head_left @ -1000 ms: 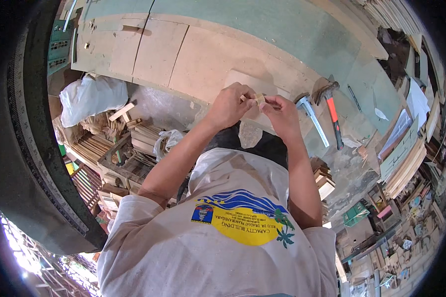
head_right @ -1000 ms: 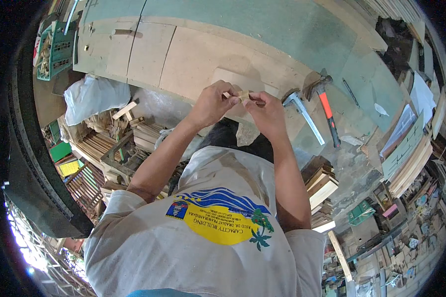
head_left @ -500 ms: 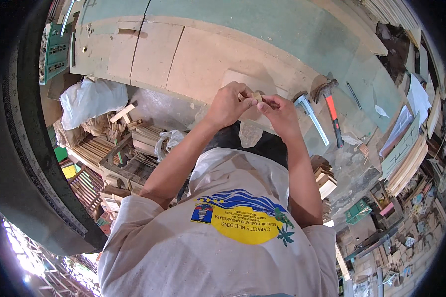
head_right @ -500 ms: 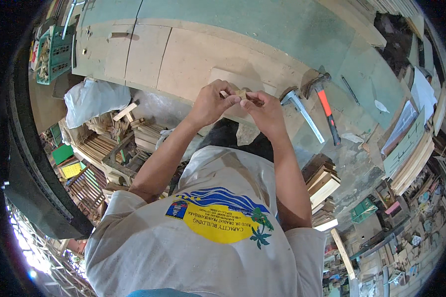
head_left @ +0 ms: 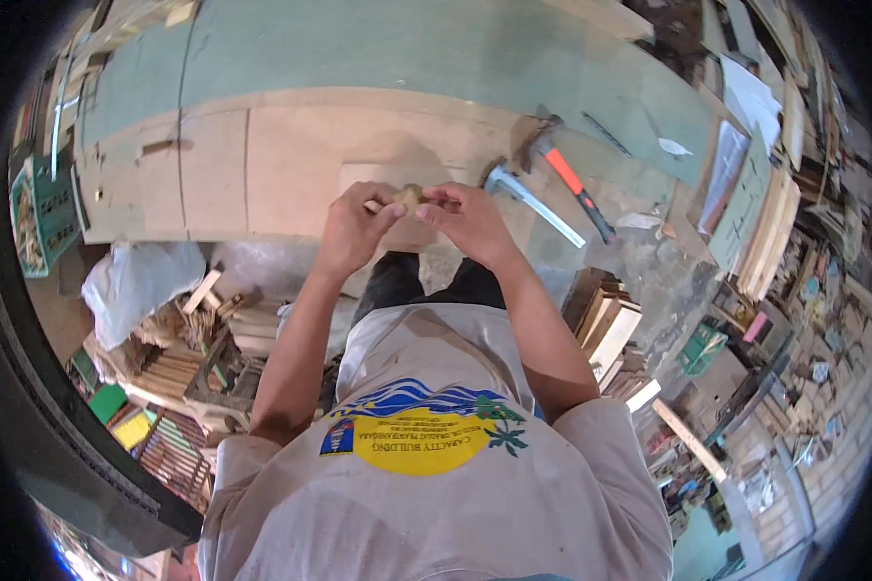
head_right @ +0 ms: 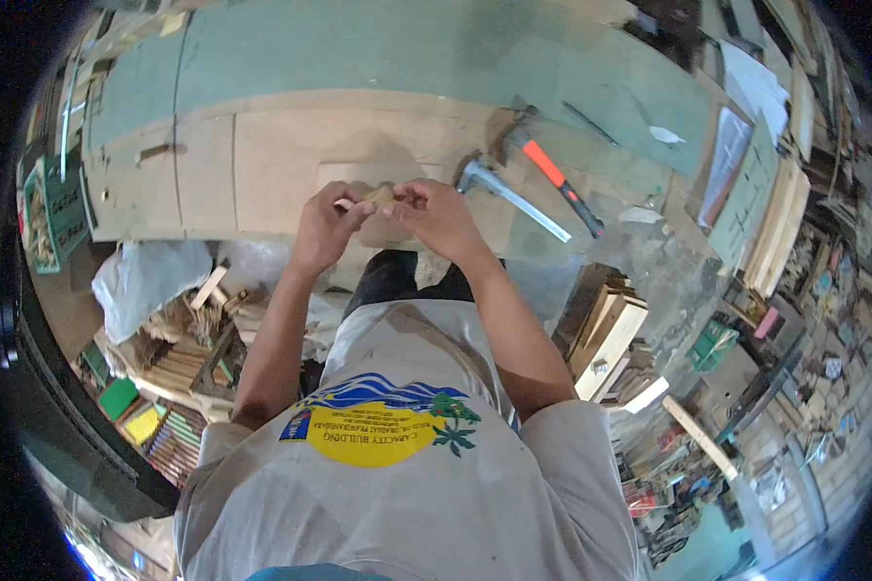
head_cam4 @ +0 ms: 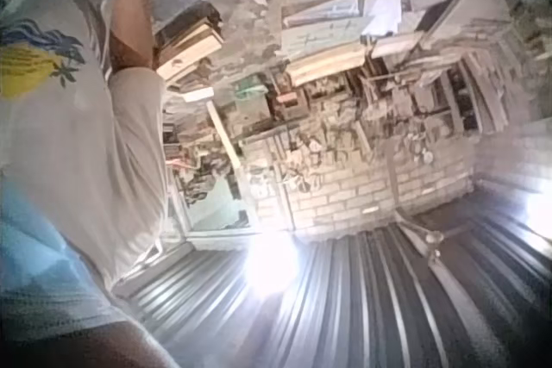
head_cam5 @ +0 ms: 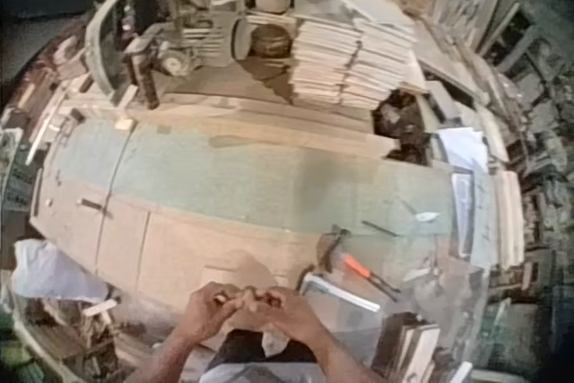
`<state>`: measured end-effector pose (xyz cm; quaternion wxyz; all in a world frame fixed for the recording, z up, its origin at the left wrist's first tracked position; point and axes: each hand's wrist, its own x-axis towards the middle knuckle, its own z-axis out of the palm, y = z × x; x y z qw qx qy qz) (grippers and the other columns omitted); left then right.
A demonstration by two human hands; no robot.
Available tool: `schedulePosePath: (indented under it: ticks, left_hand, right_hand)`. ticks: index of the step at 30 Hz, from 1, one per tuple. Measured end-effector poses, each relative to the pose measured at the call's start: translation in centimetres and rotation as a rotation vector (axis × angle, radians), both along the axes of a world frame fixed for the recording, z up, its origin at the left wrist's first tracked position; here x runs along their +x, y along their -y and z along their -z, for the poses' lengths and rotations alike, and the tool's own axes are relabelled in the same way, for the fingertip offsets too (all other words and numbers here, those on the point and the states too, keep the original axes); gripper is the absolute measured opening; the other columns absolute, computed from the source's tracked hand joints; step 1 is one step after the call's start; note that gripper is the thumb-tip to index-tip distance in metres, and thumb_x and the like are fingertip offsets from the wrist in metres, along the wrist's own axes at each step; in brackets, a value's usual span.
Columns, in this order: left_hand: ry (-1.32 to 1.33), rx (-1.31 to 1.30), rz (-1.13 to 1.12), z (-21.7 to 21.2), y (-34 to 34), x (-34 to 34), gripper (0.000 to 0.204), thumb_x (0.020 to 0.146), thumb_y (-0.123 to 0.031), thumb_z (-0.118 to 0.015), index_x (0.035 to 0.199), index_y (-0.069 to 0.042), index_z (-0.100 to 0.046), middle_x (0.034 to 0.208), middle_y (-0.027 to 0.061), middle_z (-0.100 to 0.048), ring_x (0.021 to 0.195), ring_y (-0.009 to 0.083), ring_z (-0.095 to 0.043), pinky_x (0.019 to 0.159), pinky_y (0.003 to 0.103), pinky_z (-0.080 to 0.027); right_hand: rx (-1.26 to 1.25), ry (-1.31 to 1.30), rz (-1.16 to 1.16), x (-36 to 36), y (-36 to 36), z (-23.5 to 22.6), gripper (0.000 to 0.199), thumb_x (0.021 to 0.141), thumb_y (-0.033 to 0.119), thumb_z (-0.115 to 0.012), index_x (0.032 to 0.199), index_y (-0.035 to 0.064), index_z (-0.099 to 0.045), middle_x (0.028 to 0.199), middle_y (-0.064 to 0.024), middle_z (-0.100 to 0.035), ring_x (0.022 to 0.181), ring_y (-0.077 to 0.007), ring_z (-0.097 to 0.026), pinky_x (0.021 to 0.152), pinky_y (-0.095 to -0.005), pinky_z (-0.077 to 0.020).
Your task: The person picks up small wooden blocks and applies glue to their edges, then joins them together on a workbench. The person repeatedly aligns and presses the blocks to form a small glued assembly.
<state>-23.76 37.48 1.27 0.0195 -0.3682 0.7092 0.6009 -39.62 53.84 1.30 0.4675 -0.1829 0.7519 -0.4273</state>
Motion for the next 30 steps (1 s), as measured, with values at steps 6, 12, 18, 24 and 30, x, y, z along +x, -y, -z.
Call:
schedulePosePath:
  ticks: [6, 12, 18, 24, 30]
  left_hand:
    - [0.073, 0.069, -0.065, -0.7, -0.5, -0.3, 0.025, 0.093, -0.017, -0.082, 0.100, 0.003, -0.068, 0.090, 0.0076, -0.071, 0.072, 0.0125, -0.065, 0.065, 0.030, -0.055]
    - [0.022, 0.102, -0.031, 0.4, 0.1, -0.1, 0.022, 0.094, -0.015, -0.081, 0.099, 0.002, -0.068, 0.086, 0.0067, -0.069, 0.070, 0.0117, -0.065, 0.064, 0.029, -0.055]
    - [0.087, 0.115, -0.055, -0.8, 0.0, -0.3, 0.022, 0.094, -0.016, -0.081, 0.096, 0.002, -0.068, 0.083, 0.0065, -0.067, 0.069, 0.0118, -0.065, 0.063, 0.029, -0.054]
    - [0.135, 0.070, -0.009, -0.7, 0.0, -0.2, 0.030, 0.096, -0.025, -0.081, 0.100, 0.000, -0.066, 0.081, 0.0032, -0.067, 0.070, 0.0099, -0.063, 0.064, 0.028, -0.052]
    - [0.132, 0.050, 0.025, -0.9, 0.2, -0.3, 0.028, 0.095, -0.023, -0.081, 0.099, 0.002, -0.068, 0.082, 0.0053, -0.068, 0.071, 0.0116, -0.066, 0.065, 0.029, -0.054]
  right_hand:
    - [0.061, -0.369, 0.898, -12.9, -7.5, 0.2, 0.017, 0.097, 0.017, -0.066, 0.101, 0.0029, -0.074, 0.085, -0.0041, -0.068, 0.078, -0.0140, -0.063, 0.074, -0.0319, -0.0512]
    - [0.277, -0.855, 1.010, -30.4, -23.2, 11.6, 0.074, 0.088, 0.036, -0.085, 0.145, 0.0003, -0.056, 0.132, -0.0184, -0.066, 0.125, -0.0289, -0.062, 0.107, -0.0440, -0.0483]
    - [0.346, -0.955, 0.671, -30.1, -20.4, 8.5, 0.038, 0.094, 0.024, -0.079, 0.120, -0.0020, -0.068, 0.103, -0.0148, -0.074, 0.100, -0.0246, -0.070, 0.089, -0.0410, -0.0529]
    - [0.084, -0.752, 0.464, -15.3, -11.1, 2.6, 0.023, 0.098, 0.013, -0.075, 0.116, 0.0031, -0.067, 0.092, -0.0039, -0.068, 0.077, -0.0128, -0.063, 0.072, -0.0313, -0.0527]
    - [-0.318, -0.088, 0.422, -0.7, -6.0, 2.7, 0.024, 0.100, 0.005, -0.072, 0.123, 0.0009, -0.066, 0.105, -0.0027, -0.067, 0.089, -0.0092, -0.062, 0.080, -0.0259, -0.0527]
